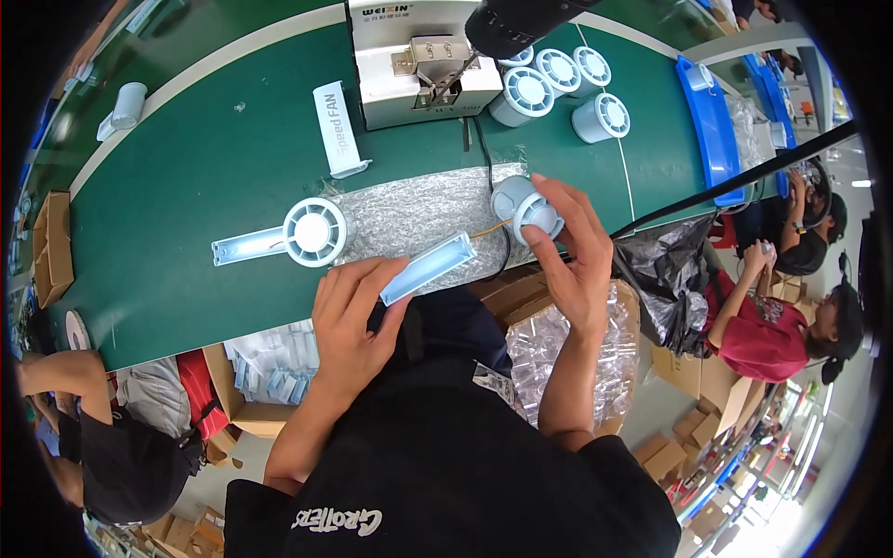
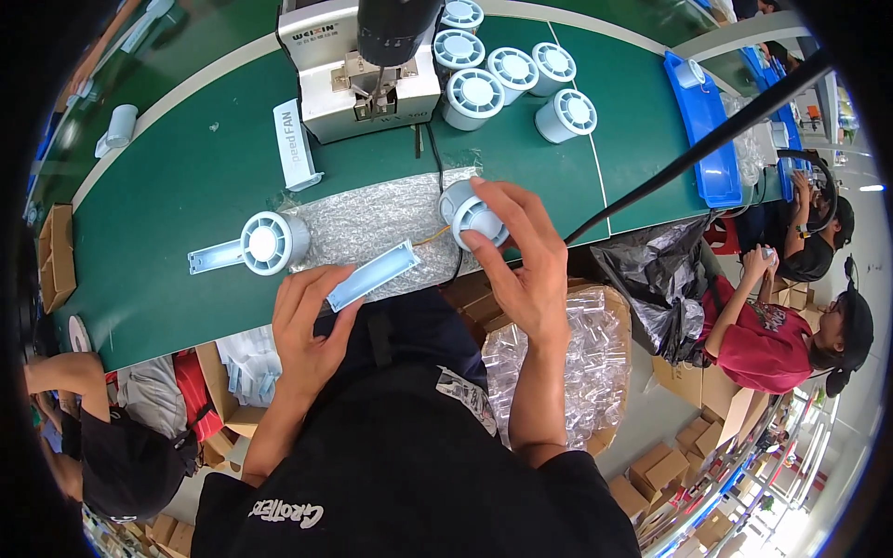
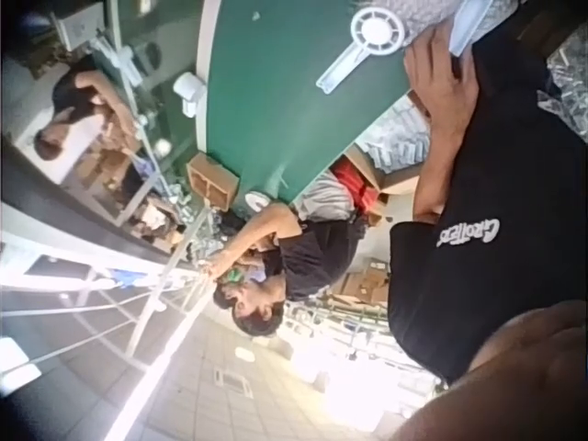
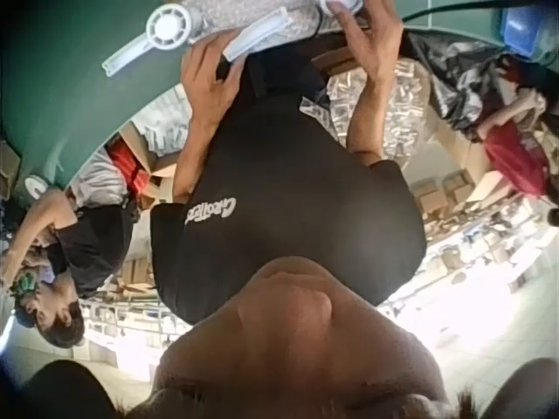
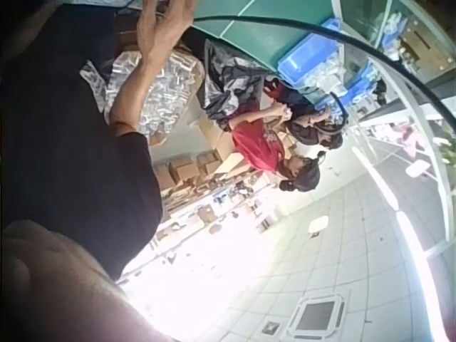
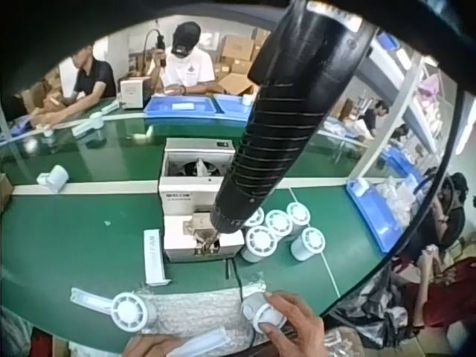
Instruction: The person assembles portable handheld fans by hand, joining fan handles, fan housings, and fan blades with screws. An electric screwdriver is used to secure the screws.
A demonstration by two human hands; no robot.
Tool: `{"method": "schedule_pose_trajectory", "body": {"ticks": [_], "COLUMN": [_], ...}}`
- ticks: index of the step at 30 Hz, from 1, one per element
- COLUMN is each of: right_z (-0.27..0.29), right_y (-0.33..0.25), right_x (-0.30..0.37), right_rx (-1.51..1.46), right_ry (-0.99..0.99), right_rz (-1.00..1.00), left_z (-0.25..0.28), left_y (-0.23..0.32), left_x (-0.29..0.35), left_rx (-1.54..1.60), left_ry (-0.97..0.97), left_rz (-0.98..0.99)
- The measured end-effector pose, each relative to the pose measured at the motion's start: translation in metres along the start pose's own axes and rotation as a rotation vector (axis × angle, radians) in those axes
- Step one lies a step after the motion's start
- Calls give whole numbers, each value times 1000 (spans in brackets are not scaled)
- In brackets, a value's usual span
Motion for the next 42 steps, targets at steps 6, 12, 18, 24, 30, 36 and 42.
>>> {"method": "schedule_pose_trajectory", "body": {"ticks": [6,12,18,24,30,36,42], "right_z": [9,3,0,-5,-30,-56,-32], "right_y": [-1,0,1,-10,-16,-1,-15], "right_x": [2,6,6,1,5,10,2], "right_rx": [-156,-247,-217,-128,-301,-672,8], "right_ry": [115,59,28,-69,-112,-200,-133], "right_rz": [-206,-206,-256,-74,-65,-352,-87], "left_z": [-1,-2,-2,10,51,52,30], "left_y": [-2,-3,-2,3,26,17,32], "left_x": [1,1,2,0,-16,-38,-57], "left_rx": [14,15,10,104,88,341,390], "left_ry": [0,-8,-6,-4,-39,12,34], "left_rz": [11,12,11,23,26,31,-12]}}
Point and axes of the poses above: each hand's wrist, its own x-axis away from the middle knuckle, its own z-axis out of the back of the hand, y = z × x, the point moved 4 cm from there along -x, towards the middle knuckle, and after that the axes turned 11 degrees about -x, right-handed, at the moved point
